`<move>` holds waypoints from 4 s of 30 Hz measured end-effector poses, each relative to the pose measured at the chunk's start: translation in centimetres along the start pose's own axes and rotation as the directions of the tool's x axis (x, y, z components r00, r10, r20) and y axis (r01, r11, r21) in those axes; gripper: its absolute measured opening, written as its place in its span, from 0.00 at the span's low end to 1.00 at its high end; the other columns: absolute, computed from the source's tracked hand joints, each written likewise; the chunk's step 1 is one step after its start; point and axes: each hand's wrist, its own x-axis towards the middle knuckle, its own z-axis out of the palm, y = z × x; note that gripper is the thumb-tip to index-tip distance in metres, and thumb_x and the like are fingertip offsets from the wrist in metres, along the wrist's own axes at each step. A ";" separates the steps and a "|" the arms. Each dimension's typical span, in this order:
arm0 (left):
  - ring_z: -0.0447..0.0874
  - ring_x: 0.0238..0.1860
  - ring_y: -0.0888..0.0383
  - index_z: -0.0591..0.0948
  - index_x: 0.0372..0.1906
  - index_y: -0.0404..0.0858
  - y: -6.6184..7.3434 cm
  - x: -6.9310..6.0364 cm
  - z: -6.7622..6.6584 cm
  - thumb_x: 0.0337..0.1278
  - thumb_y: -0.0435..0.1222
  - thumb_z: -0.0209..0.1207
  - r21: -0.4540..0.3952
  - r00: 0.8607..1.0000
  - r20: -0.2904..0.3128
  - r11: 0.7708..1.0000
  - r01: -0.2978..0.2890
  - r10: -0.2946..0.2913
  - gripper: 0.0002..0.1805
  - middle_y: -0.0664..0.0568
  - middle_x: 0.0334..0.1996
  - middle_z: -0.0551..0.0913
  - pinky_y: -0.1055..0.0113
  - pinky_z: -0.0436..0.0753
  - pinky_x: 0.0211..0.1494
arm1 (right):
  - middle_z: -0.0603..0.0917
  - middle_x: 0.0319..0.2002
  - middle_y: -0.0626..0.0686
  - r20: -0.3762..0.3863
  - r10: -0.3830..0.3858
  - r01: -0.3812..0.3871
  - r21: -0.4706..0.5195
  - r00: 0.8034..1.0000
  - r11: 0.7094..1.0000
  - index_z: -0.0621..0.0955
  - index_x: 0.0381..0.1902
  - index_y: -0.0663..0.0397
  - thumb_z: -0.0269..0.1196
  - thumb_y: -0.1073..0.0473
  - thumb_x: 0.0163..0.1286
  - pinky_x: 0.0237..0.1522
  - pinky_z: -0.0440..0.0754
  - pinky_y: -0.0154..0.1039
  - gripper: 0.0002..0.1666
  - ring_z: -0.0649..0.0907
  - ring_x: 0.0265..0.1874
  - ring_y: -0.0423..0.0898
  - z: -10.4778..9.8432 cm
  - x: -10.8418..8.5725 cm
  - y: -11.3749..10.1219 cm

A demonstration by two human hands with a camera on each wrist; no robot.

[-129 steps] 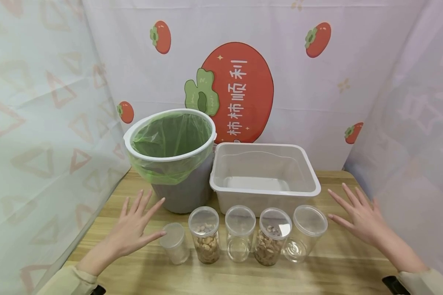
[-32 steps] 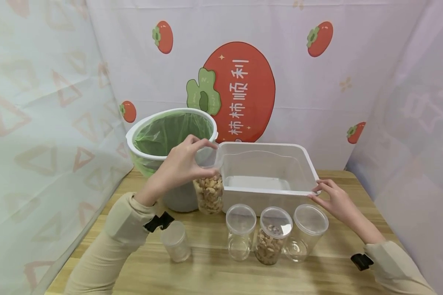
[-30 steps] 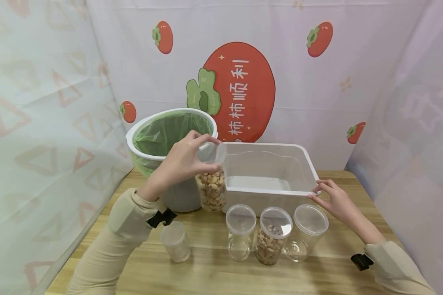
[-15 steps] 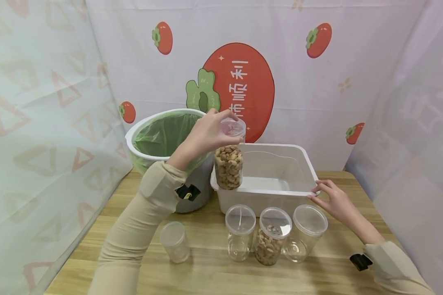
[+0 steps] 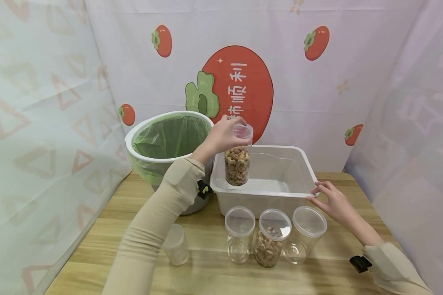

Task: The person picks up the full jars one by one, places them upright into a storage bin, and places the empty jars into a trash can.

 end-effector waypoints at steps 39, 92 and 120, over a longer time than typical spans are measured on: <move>0.70 0.50 0.50 0.74 0.50 0.43 -5.4 -1.1 9.5 0.40 0.45 0.65 -0.067 0.978 0.203 0.995 0.069 -0.054 0.27 0.41 0.54 0.67 0.57 0.74 0.48 | 0.75 0.39 0.63 0.016 0.020 -0.020 -0.013 1.000 1.000 0.76 0.23 0.54 0.68 0.64 0.47 0.32 0.75 0.59 0.10 0.76 0.41 0.64 0.0 -0.1 -0.2; 0.74 0.47 0.56 0.78 0.46 0.39 -1.0 -5.7 8.4 0.51 0.41 0.59 -0.169 0.880 0.278 0.921 -0.350 0.385 0.17 0.49 0.44 0.78 0.69 0.72 0.49 | 0.75 0.38 0.63 0.004 0.013 -0.013 -0.005 1.000 1.000 0.76 0.23 0.55 0.68 0.64 0.47 0.34 0.75 0.58 0.10 0.76 0.41 0.64 0.1 -0.1 -0.1; 0.69 0.54 0.59 0.67 0.57 0.36 3.1 -8.3 11.2 0.43 0.43 0.65 -0.288 0.694 0.546 0.883 -0.371 0.469 0.34 0.48 0.53 0.72 0.79 0.64 0.56 | 0.75 0.39 0.65 -0.009 -0.016 0.016 -0.013 1.000 1.000 0.76 0.24 0.56 0.69 0.65 0.45 0.30 0.75 0.57 0.11 0.77 0.37 0.65 0.3 -0.2 0.0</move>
